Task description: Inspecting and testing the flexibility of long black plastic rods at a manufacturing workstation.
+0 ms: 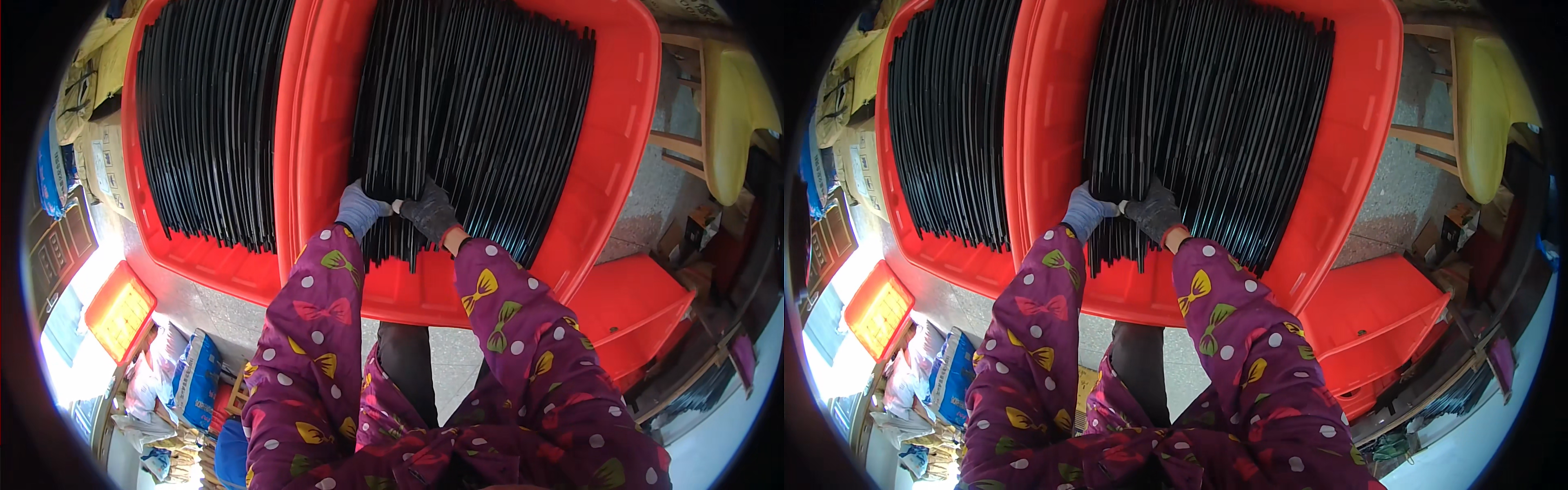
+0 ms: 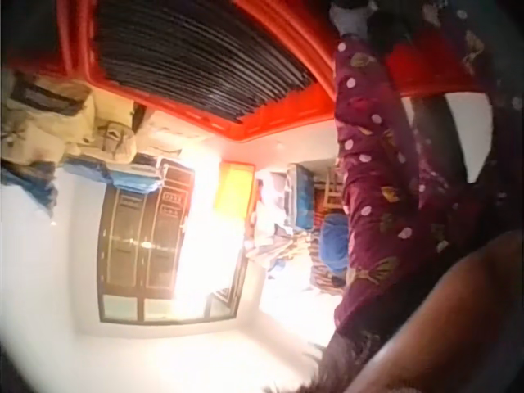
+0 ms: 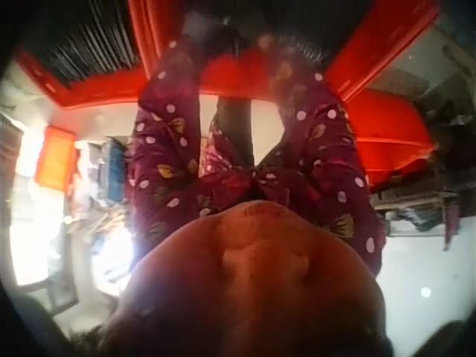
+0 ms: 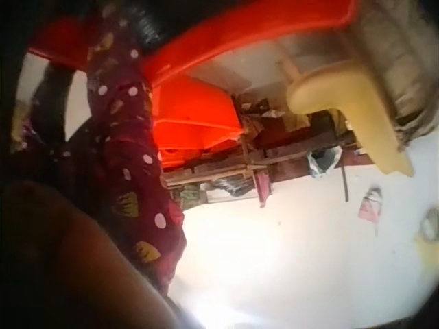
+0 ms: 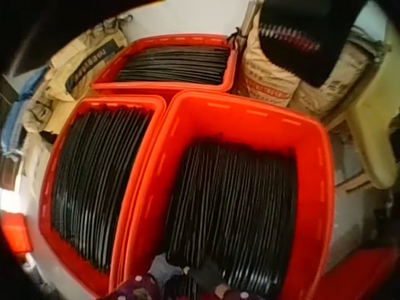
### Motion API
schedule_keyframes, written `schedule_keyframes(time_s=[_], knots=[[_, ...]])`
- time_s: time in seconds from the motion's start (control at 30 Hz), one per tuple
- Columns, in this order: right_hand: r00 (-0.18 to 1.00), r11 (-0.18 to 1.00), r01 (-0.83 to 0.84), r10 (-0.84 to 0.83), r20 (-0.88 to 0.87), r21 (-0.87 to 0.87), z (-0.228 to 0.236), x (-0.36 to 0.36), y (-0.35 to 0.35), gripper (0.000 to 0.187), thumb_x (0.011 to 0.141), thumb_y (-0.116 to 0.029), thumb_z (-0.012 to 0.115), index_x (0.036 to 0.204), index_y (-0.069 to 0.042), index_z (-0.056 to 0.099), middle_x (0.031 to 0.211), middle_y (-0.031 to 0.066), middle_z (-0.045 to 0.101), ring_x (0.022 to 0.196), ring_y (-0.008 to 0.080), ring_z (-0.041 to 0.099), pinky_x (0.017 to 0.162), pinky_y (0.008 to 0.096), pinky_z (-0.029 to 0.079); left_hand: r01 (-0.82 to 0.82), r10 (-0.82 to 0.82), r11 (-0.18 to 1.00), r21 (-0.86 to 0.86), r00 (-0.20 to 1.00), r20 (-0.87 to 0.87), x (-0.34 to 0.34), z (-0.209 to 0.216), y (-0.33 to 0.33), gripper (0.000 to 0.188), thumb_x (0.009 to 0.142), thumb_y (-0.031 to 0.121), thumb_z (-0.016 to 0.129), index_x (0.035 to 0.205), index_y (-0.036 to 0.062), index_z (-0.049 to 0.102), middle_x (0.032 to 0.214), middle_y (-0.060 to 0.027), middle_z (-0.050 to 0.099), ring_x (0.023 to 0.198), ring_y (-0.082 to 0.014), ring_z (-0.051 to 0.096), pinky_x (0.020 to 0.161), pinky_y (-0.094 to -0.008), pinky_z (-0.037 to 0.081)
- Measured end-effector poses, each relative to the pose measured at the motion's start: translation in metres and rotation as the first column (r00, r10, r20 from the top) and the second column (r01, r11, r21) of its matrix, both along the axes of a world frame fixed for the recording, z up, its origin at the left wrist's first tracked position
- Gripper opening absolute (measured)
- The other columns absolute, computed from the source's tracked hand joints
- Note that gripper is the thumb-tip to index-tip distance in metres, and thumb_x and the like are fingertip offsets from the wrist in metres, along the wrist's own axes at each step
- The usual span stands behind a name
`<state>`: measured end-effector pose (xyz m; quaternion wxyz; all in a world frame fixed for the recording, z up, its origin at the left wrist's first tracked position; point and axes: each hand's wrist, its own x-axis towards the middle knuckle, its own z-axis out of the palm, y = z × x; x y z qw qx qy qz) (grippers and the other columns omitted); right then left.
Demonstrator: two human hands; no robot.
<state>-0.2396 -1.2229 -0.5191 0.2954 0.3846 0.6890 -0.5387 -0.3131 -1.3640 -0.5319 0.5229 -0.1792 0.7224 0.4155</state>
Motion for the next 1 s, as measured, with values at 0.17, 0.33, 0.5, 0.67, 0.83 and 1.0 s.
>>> schedule_keyframes(time_s=[0.17,0.33,0.5,0.67,0.83,1.0], knots=[[0.939,0.934,-0.305,0.261,0.225,0.186,0.027,-0.018,-0.006,0.074,0.069,-0.045,0.061,0.118,0.007,0.041,0.106,0.0286,0.053,0.103,0.0389,0.05,0.089,0.0393,0.04,0.196,-0.261,0.946,-0.257,0.933,-0.248,-0.002,0.002,-0.009,0.068,0.06,0.012,0.07,0.121,0.0028,0.041,0.109,-0.0171,0.055,0.099,-0.0282,0.054,0.086,-0.0326,0.043],[0.878,0.894,-0.414,0.342,0.336,0.173,0.029,-0.018,-0.003,0.055,0.078,-0.045,0.049,0.103,0.004,0.052,0.098,0.0259,0.056,0.095,0.0384,0.054,0.084,0.0402,0.042,0.29,-0.466,0.842,-0.454,0.815,-0.344,0.007,0.022,-0.003,0.067,0.073,0.019,0.06,0.131,0.0077,0.029,0.128,-0.0197,0.038,0.116,-0.032,0.041,0.095,-0.0348,0.036],[0.872,0.851,-0.483,0.448,0.196,0.206,-0.01,-0.001,-0.016,0.049,0.084,-0.043,0.041,0.088,0.002,0.058,0.084,0.024,0.06,0.086,0.0316,0.059,0.075,0.0401,0.045,0.462,-0.672,0.711,-0.531,0.668,-0.319,0.037,0.014,-0.002,0.071,0.079,0.014,0.05,0.136,0.0059,0.009,0.141,-0.0169,0.01,0.129,-0.0337,0.015,0.104,-0.0372,0.02],[0.882,0.913,-0.408,0.39,0.265,0.012,-0.024,0.007,-0.008,0.045,0.085,-0.037,0.043,0.076,0.005,0.057,0.06,0.0161,0.059,0.052,0.0242,0.061,0.055,0.034,0.049,0.504,-0.736,0.668,-0.548,0.557,-0.385,0.041,0.028,0.007,0.074,0.076,0.014,0.053,0.136,0.0054,0.009,0.142,-0.0163,0.007,0.13,-0.033,0.01,0.106,-0.0412,0.012],[0.897,0.925,-0.354,0.378,0.23,-0.138,-0.023,0.02,-0.013,0.037,0.079,-0.034,0.048,0.091,0.0,0.059,0.092,0.0218,0.058,0.088,0.0363,0.056,0.077,0.0401,0.045,0.703,-0.844,0.492,-0.514,0.24,-0.481,0.073,0.025,0.0,0.069,0.077,0.021,0.052,0.135,0.0087,0.017,0.143,-0.012,0.006,0.131,-0.0303,0.009,0.106,-0.0422,0.009],[0.887,0.892,-0.449,0.452,0.091,-0.053,-0.012,0.032,-0.009,0.032,0.073,-0.03,0.053,0.089,-0.002,0.058,0.091,0.0213,0.058,0.088,0.0362,0.056,0.074,0.0403,0.045,0.744,-0.862,0.455,-0.49,0.23,-0.452,0.08,0.026,-0.01,0.068,0.078,0.024,0.051,0.136,0.0112,0.018,0.144,-0.0095,0.007,0.132,-0.0284,0.009,0.106,-0.0414,0.008]])
